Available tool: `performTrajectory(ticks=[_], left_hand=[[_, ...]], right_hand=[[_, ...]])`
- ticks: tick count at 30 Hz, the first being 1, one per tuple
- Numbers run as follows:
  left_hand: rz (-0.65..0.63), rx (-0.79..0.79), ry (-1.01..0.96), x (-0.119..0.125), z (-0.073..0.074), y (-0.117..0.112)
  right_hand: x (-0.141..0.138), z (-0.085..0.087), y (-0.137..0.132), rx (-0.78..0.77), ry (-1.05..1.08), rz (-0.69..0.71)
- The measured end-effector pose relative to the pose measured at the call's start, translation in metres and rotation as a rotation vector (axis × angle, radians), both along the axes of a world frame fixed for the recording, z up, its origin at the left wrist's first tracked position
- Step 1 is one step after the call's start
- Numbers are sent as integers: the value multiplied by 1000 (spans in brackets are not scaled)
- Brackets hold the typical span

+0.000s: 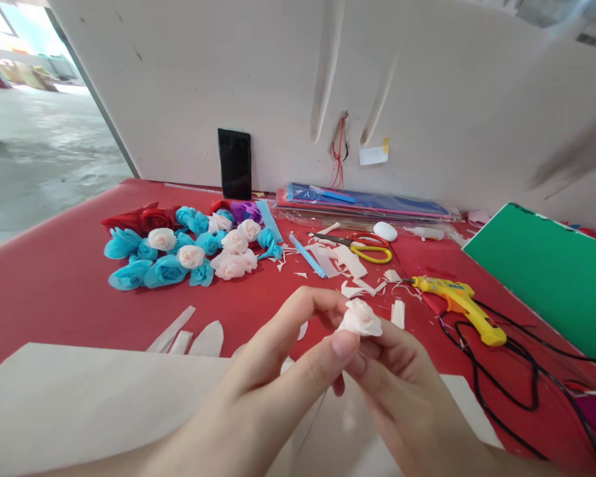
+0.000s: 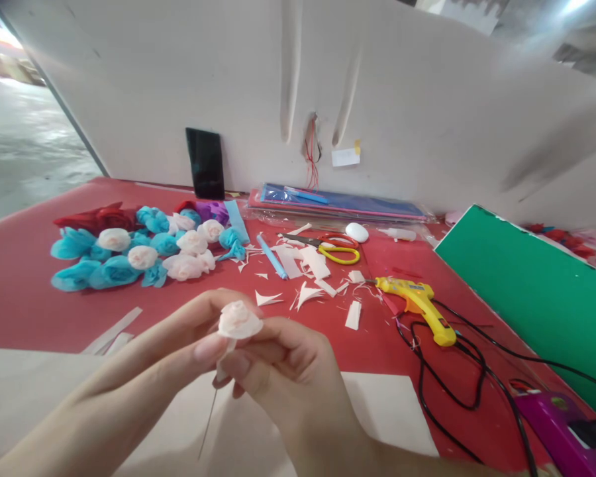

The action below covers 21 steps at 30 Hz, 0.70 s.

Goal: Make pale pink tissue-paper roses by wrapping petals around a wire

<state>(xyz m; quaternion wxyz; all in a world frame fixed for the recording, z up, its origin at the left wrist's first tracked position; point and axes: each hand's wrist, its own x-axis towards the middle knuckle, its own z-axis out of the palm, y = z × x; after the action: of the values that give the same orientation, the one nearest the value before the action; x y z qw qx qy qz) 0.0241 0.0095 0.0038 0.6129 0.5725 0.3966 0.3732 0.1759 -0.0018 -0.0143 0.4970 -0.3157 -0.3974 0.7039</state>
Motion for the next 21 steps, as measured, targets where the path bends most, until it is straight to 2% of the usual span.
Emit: performTrajectory(ticks=[6, 10, 15, 18, 21], left_hand=[[11, 1, -2, -1, -3, -1], [-26, 27, -85, 0, -3, -1], [-72, -109, -186, -1, -4, -3], [-90, -118, -176, -3, -5, -5], [-76, -133, -185, -3, -4, -3]], right_hand=[[-1, 2, 0, -13, 43, -4], [-2, 2, 1, -29, 91, 20], [-4, 7, 0, -19, 52, -2], [-4, 11, -2, -50, 22, -25], [-2, 13, -3, -45, 24, 25]])
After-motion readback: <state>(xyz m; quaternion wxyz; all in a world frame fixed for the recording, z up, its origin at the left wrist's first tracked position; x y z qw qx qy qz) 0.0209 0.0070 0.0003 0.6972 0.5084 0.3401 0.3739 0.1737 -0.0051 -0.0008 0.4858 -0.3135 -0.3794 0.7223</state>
